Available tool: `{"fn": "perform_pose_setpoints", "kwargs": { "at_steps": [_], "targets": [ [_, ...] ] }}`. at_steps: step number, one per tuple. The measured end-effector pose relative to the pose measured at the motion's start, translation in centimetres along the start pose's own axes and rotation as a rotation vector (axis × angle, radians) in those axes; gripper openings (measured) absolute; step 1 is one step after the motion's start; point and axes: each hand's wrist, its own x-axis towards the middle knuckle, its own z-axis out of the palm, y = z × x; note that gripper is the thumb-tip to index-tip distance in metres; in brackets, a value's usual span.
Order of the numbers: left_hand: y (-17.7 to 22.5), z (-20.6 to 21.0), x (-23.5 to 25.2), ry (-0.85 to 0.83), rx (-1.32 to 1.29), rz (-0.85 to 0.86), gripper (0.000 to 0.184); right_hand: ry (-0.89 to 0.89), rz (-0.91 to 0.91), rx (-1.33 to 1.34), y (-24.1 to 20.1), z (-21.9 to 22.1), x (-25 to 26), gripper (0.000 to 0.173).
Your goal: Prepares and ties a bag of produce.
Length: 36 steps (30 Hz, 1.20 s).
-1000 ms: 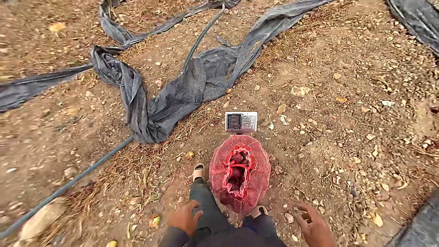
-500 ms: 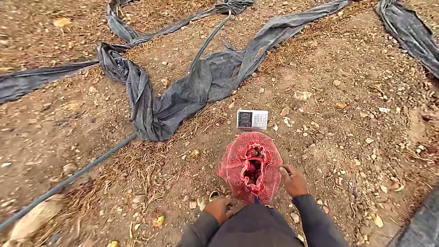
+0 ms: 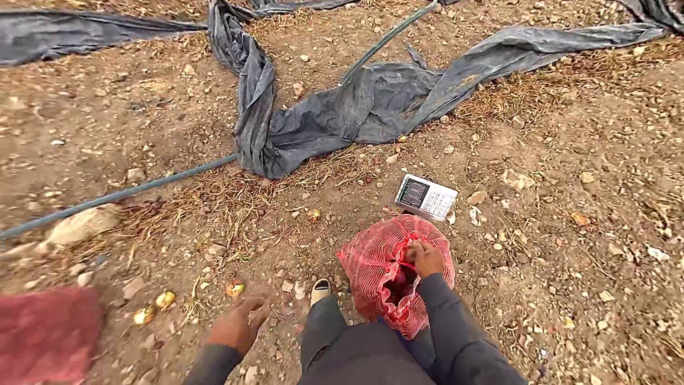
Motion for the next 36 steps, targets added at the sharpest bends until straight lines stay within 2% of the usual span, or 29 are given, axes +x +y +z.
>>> {"fn": "perform_pose_setpoints", "kwargs": {
  "at_steps": [2, 3, 4, 6, 7, 9, 10, 11, 13, 15, 18, 20, 22, 25, 27, 28, 30, 32, 34, 36],
  "targets": [
    [2.1, 2.9, -2.3, -0.016, -0.046, -0.119, 0.041, 0.121, -0.098, 0.457, 0.0, -2.7, 2.1, 0.023],
    [4.2, 4.3, -3.6, -0.038, -0.073, -0.178, 0.042, 0.073, -0.117, 0.576, -0.5, -4.7, 3.5, 0.021],
    [6.7, 5.6, -4.8, -0.073, -0.094, -0.223, 0.043, -0.016, -0.121, 0.58, -0.9, -6.5, 4.7, 0.024],
    [11.9, 7.8, -6.2, -0.159, -0.135, -0.241, 0.044, -0.24, -0.086, 0.299, -1.4, -8.6, 6.1, 0.03],
    [14.7, 8.7, -6.4, -0.205, -0.148, -0.212, 0.044, -0.387, -0.035, 0.076, -1.4, -8.6, 6.6, 0.041],
    [18.9, 10.0, -6.9, -0.271, -0.157, -0.123, 0.044, -0.685, 0.1, -0.297, 0.3, -5.5, 6.5, 0.074],
    [20.3, 10.3, -7.2, -0.283, -0.164, -0.09, 0.044, -0.791, 0.145, -0.39, 1.4, -3.4, 5.8, 0.083],
    [21.1, 10.4, -7.5, -0.286, -0.171, -0.064, 0.043, -0.841, 0.153, -0.434, 2.0, -1.7, 4.8, 0.083],
    [21.3, 10.2, -7.5, -0.276, -0.191, -0.017, 0.041, -0.806, 0.113, -0.447, 1.3, -0.4, 3.0, 0.067],
    [19.7, 9.9, -7.2, -0.288, -0.176, 0.0, 0.041, -0.662, 0.067, -0.457, 0.7, -0.6, 2.1, 0.055],
    [16.7, 9.2, -5.8, -0.372, -0.03, 0.021, 0.043, -0.445, -0.032, -0.533, 1.5, -1.0, 0.9, 0.046],
    [15.4, 8.0, -4.3, -0.429, 0.044, 0.032, 0.046, -0.32, -0.097, -0.489, 1.8, -0.6, -0.3, 0.041],
    [14.1, 6.5, -3.3, -0.397, 0.051, 0.027, 0.046, -0.219, -0.149, -0.451, 1.5, -0.3, -1.4, 0.038],
    [13.8, 4.6, -1.5, -0.296, -0.012, 0.013, 0.046, 0.064, -0.22, -0.273, 0.4, -3.1, -1.9, 0.039],
    [15.6, 4.6, -0.3, -0.29, -0.074, 0.065, 0.044, 0.285, -0.306, -0.124, -1.0, -6.4, -2.4, 0.038],
    [17.2, 4.8, 0.3, -0.306, -0.095, 0.125, 0.043, 0.319, -0.38, -0.095, -1.9, -7.9, -2.9, 0.038],
    [20.8, 6.0, 1.0, -0.354, -0.11, 0.264, 0.043, 0.251, -0.507, -0.064, -2.4, -8.7, -5.3, 0.037],
    [25.0, 7.9, 2.3, -0.339, -0.17, 0.346, 0.048, 0.082, -0.476, 0.021, -2.3, -8.0, -6.7, 0.033],
    [28.1, 10.9, 3.9, -0.283, -0.243, 0.318, 0.062, -0.087, -0.414, 0.006, -1.9, -7.9, -6.8, 0.032],
    [30.3, 13.5, 5.3, -0.261, -0.279, 0.243, 0.066, -0.246, -0.402, -0.093, -1.5, -9.1, -6.0, 0.034]
  ]
}}
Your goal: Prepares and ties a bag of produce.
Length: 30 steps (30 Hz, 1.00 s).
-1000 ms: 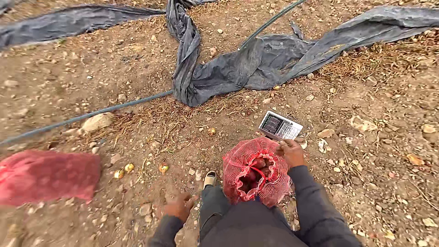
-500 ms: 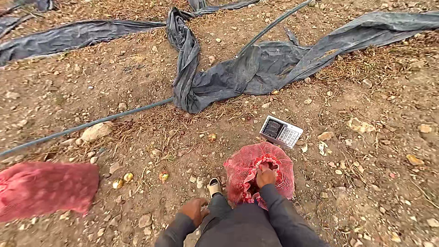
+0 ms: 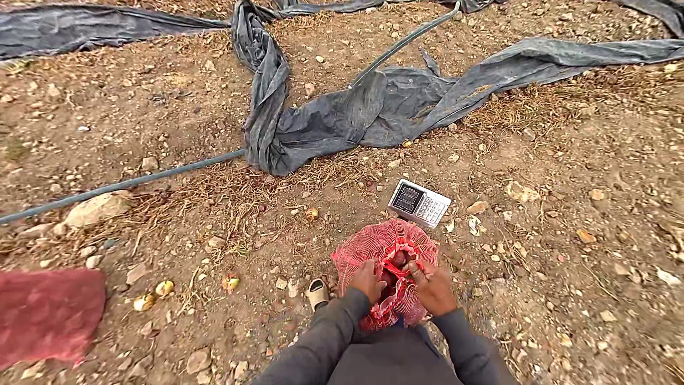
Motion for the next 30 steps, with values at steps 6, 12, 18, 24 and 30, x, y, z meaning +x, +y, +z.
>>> {"fn": "perform_pose_setpoints", "kwargs": {
  "at_steps": [6, 12, 18, 24, 30],
  "targets": [
    [1.3, 3.5, 0.2, -0.028, -0.28, -0.253, 0.045, -0.448, 0.017, -0.128, 7.5, -0.8, -4.3, 0.037],
    [1.4, 7.0, 2.3, -0.118, -0.671, -0.328, 0.031, -0.512, 0.14, 0.15, 10.0, 1.1, -7.1, 0.033],
    [0.1, 5.3, -2.0, -0.334, 0.06, -0.102, 0.046, -0.654, 0.605, 0.335, 8.6, 6.0, 1.4, 0.047],
    [-1.4, 6.0, -3.8, -0.437, 0.179, 0.015, 0.046, -0.603, 0.584, -0.089, 13.3, 4.2, -0.9, 0.044],
    [2.4, 7.3, -1.9, -0.22, 0.249, 0.208, 0.061, -0.425, 0.381, -0.147, 14.6, -3.2, -6.9, 0.042]
  ]
}}
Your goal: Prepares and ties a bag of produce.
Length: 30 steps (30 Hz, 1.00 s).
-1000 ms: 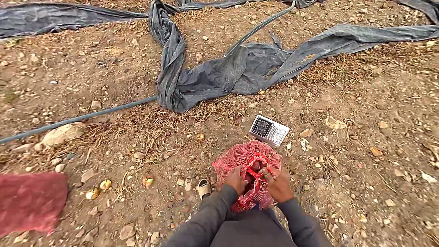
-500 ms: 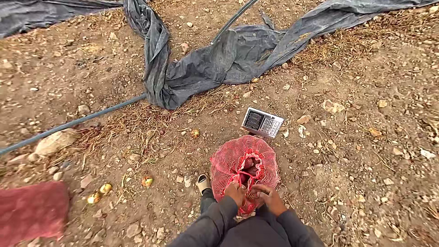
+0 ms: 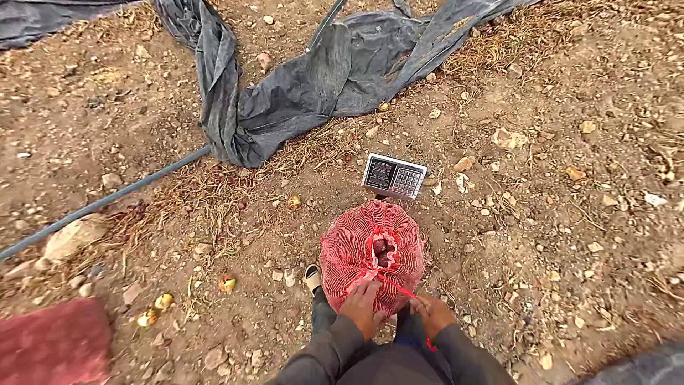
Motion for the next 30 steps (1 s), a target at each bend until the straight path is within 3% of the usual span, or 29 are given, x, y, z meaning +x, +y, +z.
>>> {"fn": "perform_pose_setpoints", "kwargs": {
  "at_steps": [1, 3, 6, 9, 12, 14, 18, 22, 25, 30],
  "targets": [
    [0.9, 0.0, 1.0, 0.021, 0.041, 0.125, 0.063, 0.044, -0.075, 0.05, -1.0, -0.4, -0.2, 0.044],
    [2.4, -0.4, 2.7, 0.009, 0.007, 0.364, 0.049, 0.195, -0.196, 0.198, -1.8, -0.9, -0.2, 0.046],
    [2.7, -2.6, 3.8, 0.035, -0.184, 0.506, 0.031, 0.346, -0.192, 0.47, -1.7, -2.0, 1.1, 0.043],
    [0.7, -4.9, 4.3, 0.389, -0.412, 0.511, 0.028, 0.443, -0.139, 0.568, -1.7, -3.6, 3.8, 0.038],
    [-1.1, -6.9, 3.4, 0.702, -0.493, 0.378, 0.039, 0.439, -0.061, 0.402, -1.5, -4.7, 5.1, 0.035],
    [-1.8, -7.5, 3.0, 0.793, -0.476, 0.267, 0.037, 0.416, -0.04, 0.314, -1.1, -5.0, 5.5, 0.034],
    [-2.3, -7.0, 2.3, 0.694, -0.39, 0.102, 0.029, 0.305, -0.026, 0.176, -0.6, -4.9, 5.6, 0.035],
    [-1.4, -5.9, 2.6, 0.455, -0.35, -0.004, 0.03, 0.294, -0.016, 0.123, -0.7, -4.9, 5.2, 0.034],
    [-0.3, -5.7, 2.7, 0.335, -0.283, -0.003, 0.032, 0.309, 0.004, 0.107, -1.0, -4.9, 4.8, 0.032],
    [0.0, -5.3, 3.2, 0.33, -0.155, 0.03, 0.035, 0.273, 0.051, 0.037, -1.2, -4.8, 4.5, 0.032]
  ]
}}
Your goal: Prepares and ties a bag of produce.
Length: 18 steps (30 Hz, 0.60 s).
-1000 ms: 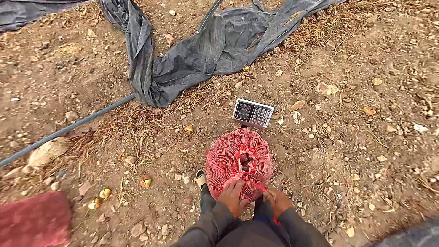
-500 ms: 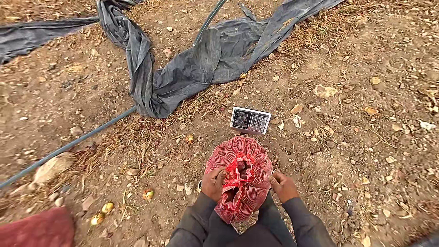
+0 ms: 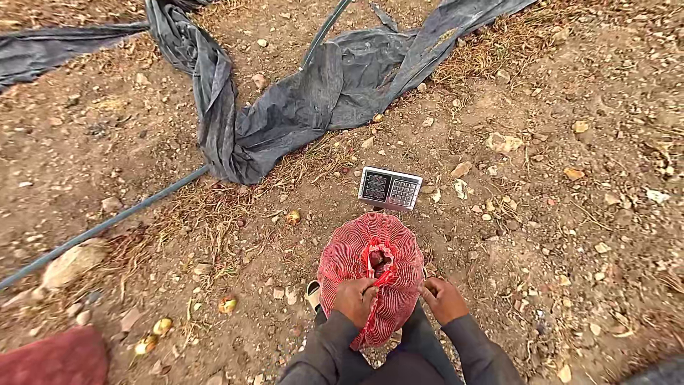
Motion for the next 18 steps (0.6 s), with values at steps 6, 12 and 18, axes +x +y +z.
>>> {"fn": "perform_pose_setpoints", "kwargs": {
  "at_steps": [6, 12, 18],
  "targets": [
    [-0.7, -0.3, 0.2, -0.003, -0.086, -0.011, 0.037, -0.061, 0.04, -0.048, -0.6, -0.3, 0.5, 0.034],
    [-1.2, -0.2, 0.0, 0.074, -0.203, 0.059, 0.033, -0.024, 0.129, -0.009, -5.2, 2.2, 5.7, 0.05],
    [-0.6, 0.0, 0.5, 0.124, -0.212, 0.044, 0.036, -0.085, 0.221, -0.244, -10.1, 3.8, 10.6, 0.067]
  ]
}}
